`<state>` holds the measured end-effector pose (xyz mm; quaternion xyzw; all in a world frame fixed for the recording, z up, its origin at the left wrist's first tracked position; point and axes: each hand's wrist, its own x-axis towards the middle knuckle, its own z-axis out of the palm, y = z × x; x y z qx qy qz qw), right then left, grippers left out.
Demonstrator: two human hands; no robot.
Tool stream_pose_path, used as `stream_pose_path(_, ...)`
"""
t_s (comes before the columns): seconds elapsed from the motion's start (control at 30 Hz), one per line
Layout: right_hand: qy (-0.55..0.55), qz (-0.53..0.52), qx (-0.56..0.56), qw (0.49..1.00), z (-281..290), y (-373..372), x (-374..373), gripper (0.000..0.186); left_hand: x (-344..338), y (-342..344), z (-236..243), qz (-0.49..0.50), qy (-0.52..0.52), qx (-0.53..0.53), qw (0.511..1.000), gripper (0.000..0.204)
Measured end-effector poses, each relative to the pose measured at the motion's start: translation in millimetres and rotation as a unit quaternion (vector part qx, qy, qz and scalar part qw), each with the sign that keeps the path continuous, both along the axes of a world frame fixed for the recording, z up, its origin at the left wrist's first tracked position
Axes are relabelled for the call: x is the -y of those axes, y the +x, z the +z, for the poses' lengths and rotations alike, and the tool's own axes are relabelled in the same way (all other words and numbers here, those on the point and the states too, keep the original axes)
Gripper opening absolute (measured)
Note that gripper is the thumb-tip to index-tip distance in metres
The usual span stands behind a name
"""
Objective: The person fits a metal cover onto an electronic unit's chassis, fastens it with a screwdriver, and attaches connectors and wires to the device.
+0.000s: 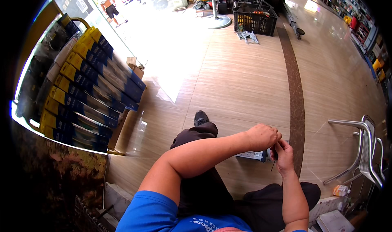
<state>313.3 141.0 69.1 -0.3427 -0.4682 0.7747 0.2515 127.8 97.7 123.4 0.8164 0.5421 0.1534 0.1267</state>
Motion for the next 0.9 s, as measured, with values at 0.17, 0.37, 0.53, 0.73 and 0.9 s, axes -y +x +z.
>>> stream_pose_path(0.17, -0.001, 0.002, -0.002, 1.000, 0.7, 0.1, 0.3, 0.015, -0.1, 0.1, -1.5, 0.000, 0.007, 0.001, 1.000, 0.013)
stream_pose_path(0.37, 0.007, 0.007, 0.002, 1.000, -1.4, 0.1, 0.1, 0.016, -0.1, -0.3, -1.1, 0.005, 0.017, -0.022, 1.000, 0.012)
stream_pose_path(0.53, 0.011, 0.010, 0.007, 1.000, -1.2, 0.1, 1.0, 0.016, 0.5, -0.3, -1.1, 0.001, 0.016, -0.026, 1.000, 0.011)
stream_pose_path(0.73, 0.009, 0.002, 0.011, 1.000, -1.7, -0.7, 1.7, 0.015, -0.4, -0.7, -2.6, -0.004, 0.007, -0.024, 1.000, 0.011)
stream_pose_path(0.9, 0.032, -0.018, 0.026, 0.999, -6.5, -0.3, 0.8, 0.012, 0.6, -0.5, 0.2, 0.001, 0.004, -0.023, 1.000, 0.011)
